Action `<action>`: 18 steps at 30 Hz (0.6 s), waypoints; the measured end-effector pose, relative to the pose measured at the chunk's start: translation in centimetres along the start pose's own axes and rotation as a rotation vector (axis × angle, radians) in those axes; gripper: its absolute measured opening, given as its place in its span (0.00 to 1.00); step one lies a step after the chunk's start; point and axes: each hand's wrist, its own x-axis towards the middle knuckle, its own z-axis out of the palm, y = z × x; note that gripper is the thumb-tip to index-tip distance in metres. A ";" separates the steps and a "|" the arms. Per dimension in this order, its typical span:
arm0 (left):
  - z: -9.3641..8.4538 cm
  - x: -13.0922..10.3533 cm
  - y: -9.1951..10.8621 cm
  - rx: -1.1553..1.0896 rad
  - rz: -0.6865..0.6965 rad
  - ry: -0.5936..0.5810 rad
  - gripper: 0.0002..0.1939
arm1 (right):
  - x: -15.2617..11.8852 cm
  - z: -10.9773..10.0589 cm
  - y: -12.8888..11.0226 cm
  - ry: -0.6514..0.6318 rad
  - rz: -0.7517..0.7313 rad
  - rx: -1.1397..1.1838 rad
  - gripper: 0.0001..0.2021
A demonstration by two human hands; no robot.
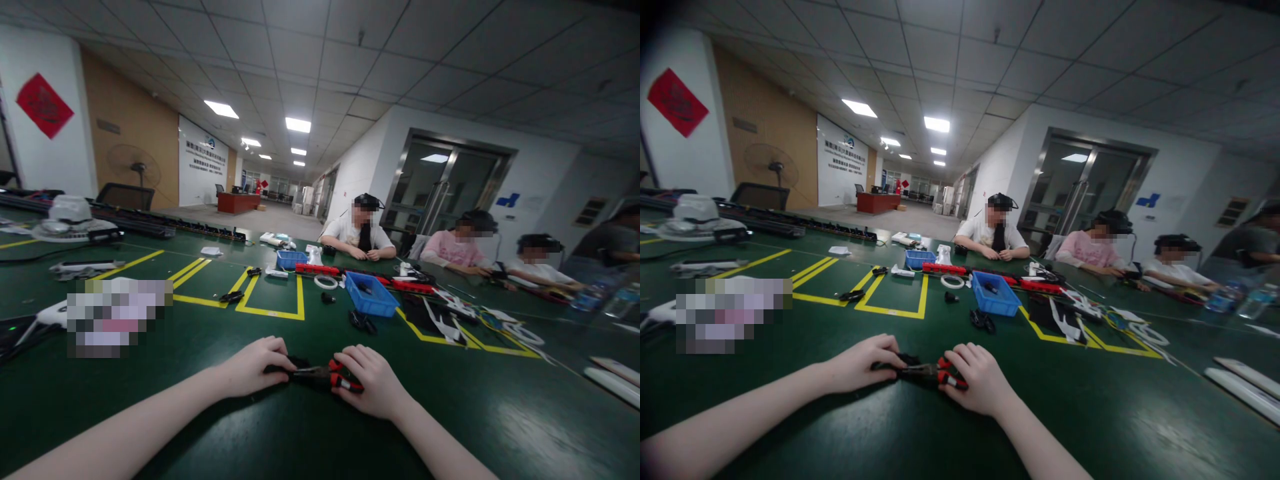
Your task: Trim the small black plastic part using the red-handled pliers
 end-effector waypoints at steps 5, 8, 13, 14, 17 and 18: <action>0.0 0.0 -0.1 0.013 0.008 -0.004 0.14 | 0.0 0.1 0.1 -0.007 0.010 0.000 0.22; 0.1 -0.1 -0.2 0.010 0.013 -0.003 0.13 | 0.0 0.3 0.1 -0.002 0.008 -0.001 0.22; 0.1 -0.1 -0.1 0.006 0.005 -0.011 0.13 | 0.0 0.2 0.2 0.018 0.000 0.005 0.23; 0.0 0.0 -0.1 0.006 0.004 -0.008 0.13 | 0.0 0.2 0.2 0.023 0.000 0.008 0.23; -0.1 0.0 -0.1 0.004 0.002 -0.002 0.13 | 0.0 0.2 0.2 0.036 0.004 0.015 0.22; -0.1 0.0 -0.1 0.003 0.000 -0.004 0.13 | 0.0 0.2 0.2 0.039 0.004 0.016 0.22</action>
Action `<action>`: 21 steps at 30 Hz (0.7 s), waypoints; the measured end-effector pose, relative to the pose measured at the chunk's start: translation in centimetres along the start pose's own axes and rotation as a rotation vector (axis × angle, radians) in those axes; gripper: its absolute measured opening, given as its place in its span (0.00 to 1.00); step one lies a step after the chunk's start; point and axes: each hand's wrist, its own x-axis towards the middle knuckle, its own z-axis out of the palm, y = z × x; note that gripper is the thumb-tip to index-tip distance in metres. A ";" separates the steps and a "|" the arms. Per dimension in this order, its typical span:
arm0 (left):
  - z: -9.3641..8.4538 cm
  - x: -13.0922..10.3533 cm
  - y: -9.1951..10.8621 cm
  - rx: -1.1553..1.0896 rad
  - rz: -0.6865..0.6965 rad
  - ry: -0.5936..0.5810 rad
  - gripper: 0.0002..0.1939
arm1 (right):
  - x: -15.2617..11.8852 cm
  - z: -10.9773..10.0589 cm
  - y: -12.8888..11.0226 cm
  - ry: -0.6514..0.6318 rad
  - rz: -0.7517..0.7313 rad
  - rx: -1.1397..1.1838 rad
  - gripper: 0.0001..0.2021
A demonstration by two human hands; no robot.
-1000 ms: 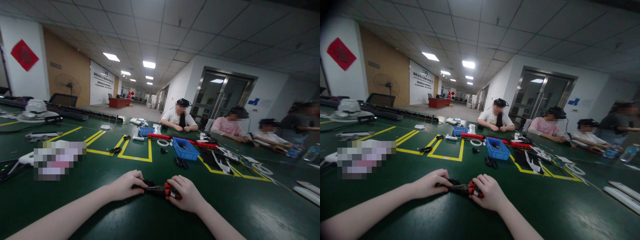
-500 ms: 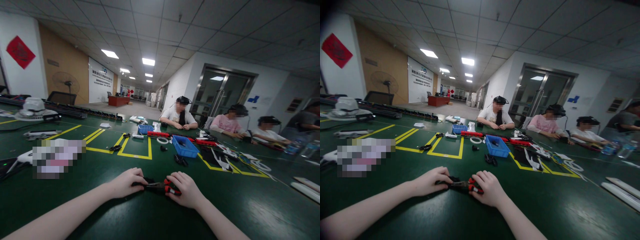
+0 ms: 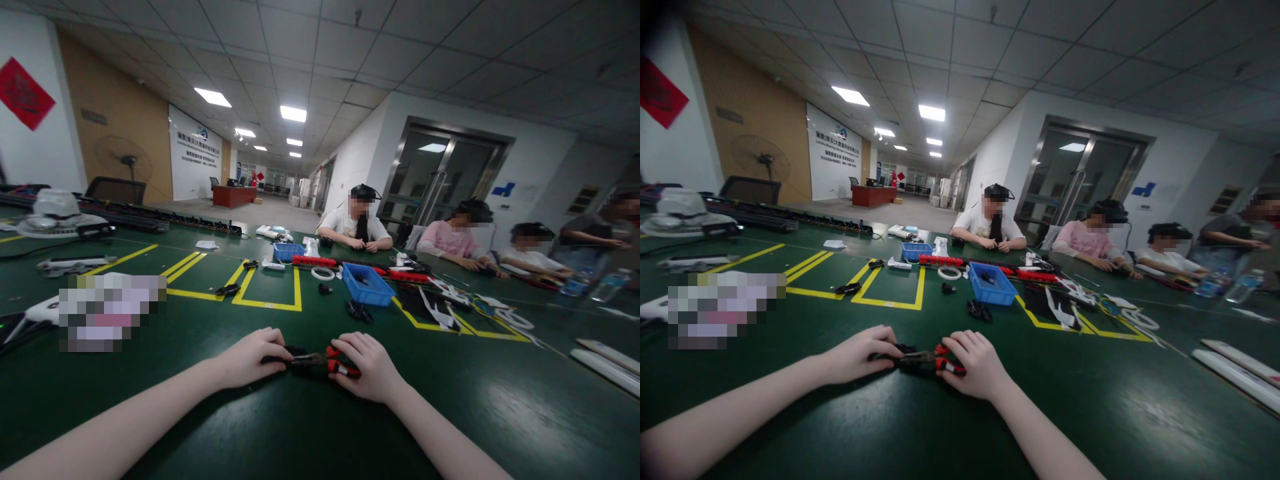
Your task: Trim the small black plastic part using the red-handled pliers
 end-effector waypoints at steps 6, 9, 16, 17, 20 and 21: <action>0.1 -0.1 0.0 0.002 -0.011 -0.008 0.13 | -0.1 0.5 0.1 0.034 -0.025 -0.007 0.22; 0.1 -0.2 0.1 0.003 -0.010 -0.008 0.13 | -0.2 0.6 0.1 0.025 -0.020 0.004 0.22; 0.0 -0.1 -0.1 0.008 -0.007 -0.017 0.14 | -0.2 0.5 0.0 -0.018 -0.007 0.034 0.21; 0.0 -0.1 -0.1 0.008 -0.003 -0.017 0.14 | -0.1 0.4 0.1 -0.027 -0.004 0.041 0.21; 0.1 -0.1 -0.3 0.005 0.019 -0.008 0.14 | 0.0 0.1 0.1 -0.053 0.010 0.057 0.21; 0.1 -0.1 -0.4 0.005 0.023 -0.005 0.14 | 0.0 0.0 0.1 -0.062 0.016 0.060 0.21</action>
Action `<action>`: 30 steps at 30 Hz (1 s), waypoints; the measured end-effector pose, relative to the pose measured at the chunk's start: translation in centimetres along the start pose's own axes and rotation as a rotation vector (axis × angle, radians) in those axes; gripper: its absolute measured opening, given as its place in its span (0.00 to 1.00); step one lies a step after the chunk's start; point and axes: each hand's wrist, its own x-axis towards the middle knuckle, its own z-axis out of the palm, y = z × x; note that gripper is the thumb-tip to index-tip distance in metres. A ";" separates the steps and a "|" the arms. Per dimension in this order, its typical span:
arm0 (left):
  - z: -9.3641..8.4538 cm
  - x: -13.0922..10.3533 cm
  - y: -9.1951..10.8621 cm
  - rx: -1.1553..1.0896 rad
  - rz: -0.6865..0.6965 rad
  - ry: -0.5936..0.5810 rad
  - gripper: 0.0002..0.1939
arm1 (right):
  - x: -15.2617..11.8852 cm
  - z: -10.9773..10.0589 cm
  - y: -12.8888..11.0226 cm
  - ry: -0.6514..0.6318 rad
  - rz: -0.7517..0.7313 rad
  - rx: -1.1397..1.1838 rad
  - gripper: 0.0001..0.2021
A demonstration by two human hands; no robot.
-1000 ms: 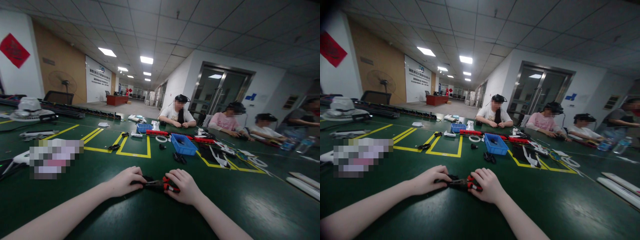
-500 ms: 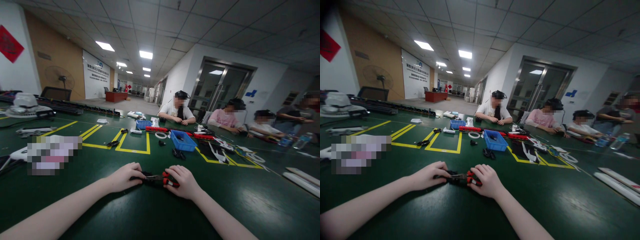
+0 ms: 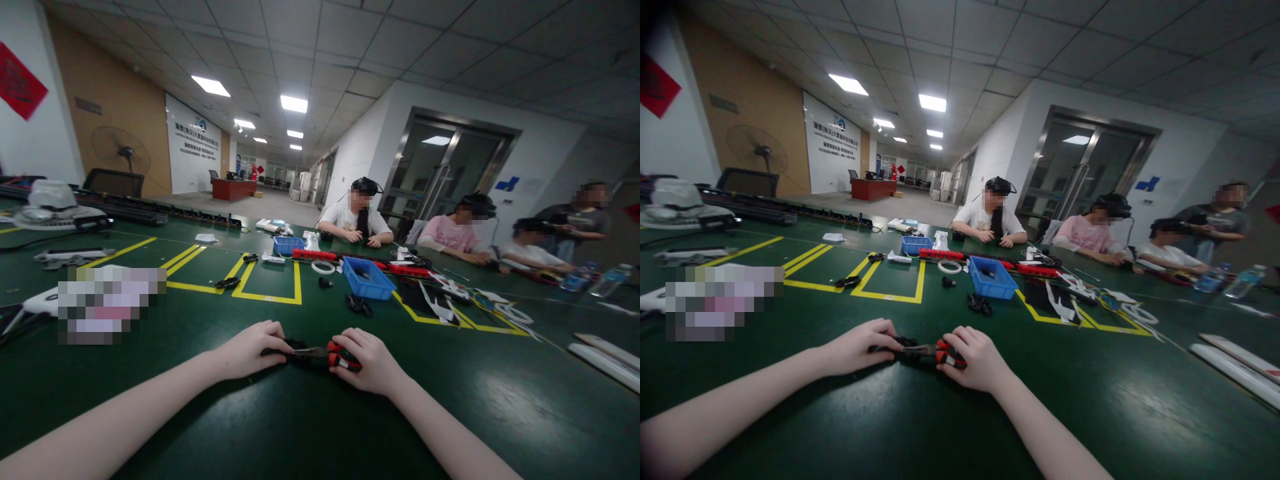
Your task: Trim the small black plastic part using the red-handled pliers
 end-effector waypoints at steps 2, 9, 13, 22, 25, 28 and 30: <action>0.0 0.0 0.0 -0.001 0.001 0.001 0.14 | 0.0 -0.2 -0.1 -0.019 0.013 0.003 0.21; -0.1 0.0 0.1 -0.022 0.004 0.002 0.13 | 0.2 -0.3 -1.0 -0.041 0.054 -0.009 0.23; -0.1 -0.1 0.0 -0.033 -0.012 0.002 0.12 | 0.2 0.0 -1.2 -0.033 0.070 0.001 0.24; -0.1 0.0 0.0 -0.018 -0.009 -0.001 0.13 | 0.5 -0.5 -0.9 -0.120 0.088 -0.001 0.21; -0.1 0.0 0.0 -0.002 -0.010 -0.004 0.14 | 0.6 -0.8 -0.9 -0.143 0.102 0.003 0.19; -0.2 0.0 0.0 0.011 -0.015 -0.010 0.14 | 0.7 -0.9 -1.0 -0.155 0.112 0.006 0.18; -0.2 0.0 0.2 0.025 -0.004 -0.005 0.13 | 0.7 -0.8 -1.0 -0.156 0.114 0.004 0.18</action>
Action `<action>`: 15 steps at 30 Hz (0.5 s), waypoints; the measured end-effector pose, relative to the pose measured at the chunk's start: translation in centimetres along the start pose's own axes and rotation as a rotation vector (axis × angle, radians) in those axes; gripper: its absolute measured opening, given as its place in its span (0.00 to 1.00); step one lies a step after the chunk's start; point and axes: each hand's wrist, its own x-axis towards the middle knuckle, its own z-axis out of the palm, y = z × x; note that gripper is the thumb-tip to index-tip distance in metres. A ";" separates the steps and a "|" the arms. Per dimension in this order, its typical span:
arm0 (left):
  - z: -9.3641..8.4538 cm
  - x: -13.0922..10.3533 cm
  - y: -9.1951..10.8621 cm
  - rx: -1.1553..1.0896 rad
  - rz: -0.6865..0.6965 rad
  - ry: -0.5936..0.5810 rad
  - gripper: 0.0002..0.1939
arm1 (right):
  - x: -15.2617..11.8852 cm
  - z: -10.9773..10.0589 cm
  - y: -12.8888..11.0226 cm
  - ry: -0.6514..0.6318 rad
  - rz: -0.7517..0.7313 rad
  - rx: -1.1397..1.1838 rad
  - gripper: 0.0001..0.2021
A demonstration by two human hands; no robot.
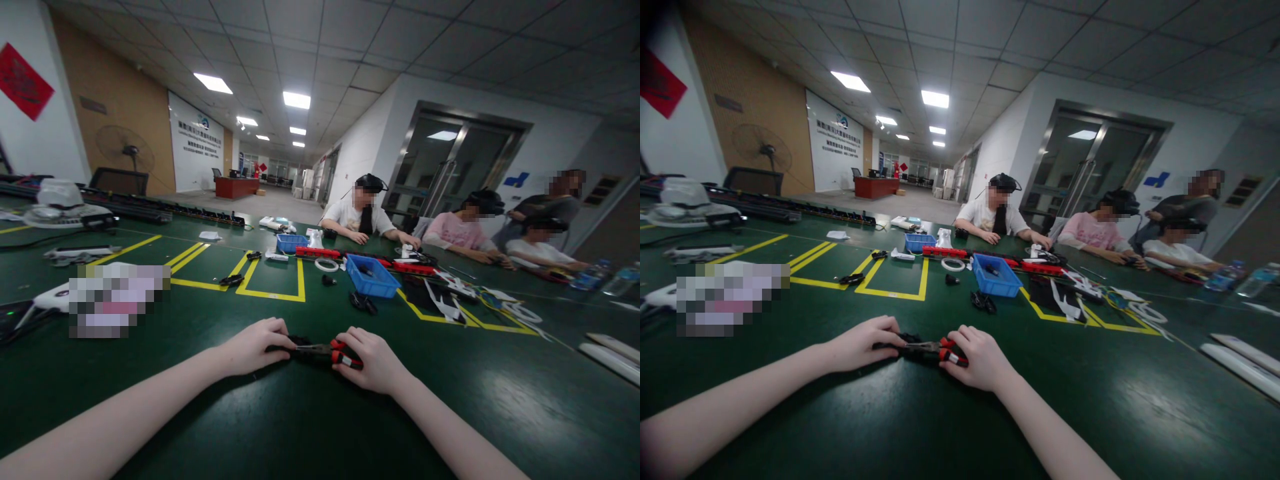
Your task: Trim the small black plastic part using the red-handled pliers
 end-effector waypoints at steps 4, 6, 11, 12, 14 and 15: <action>0.0 -0.1 0.3 0.050 0.053 0.033 0.13 | 0.0 0.1 0.0 -0.003 0.010 -0.009 0.18; 0.0 -0.1 0.4 0.066 0.068 0.041 0.12 | 0.0 0.1 0.0 -0.008 0.016 -0.008 0.18; 0.0 -0.1 0.5 0.063 0.064 0.024 0.13 | 0.1 0.2 0.1 -0.019 0.020 -0.004 0.18; 0.0 0.0 0.6 0.055 0.067 0.022 0.14 | 0.1 0.2 0.1 -0.018 0.017 -0.008 0.18; -0.1 0.0 0.7 0.046 0.072 0.021 0.16 | 0.1 0.2 0.1 -0.014 0.012 -0.013 0.18; -0.1 0.0 0.7 0.050 0.073 0.021 0.17 | 0.1 0.2 0.1 -0.014 0.010 -0.014 0.18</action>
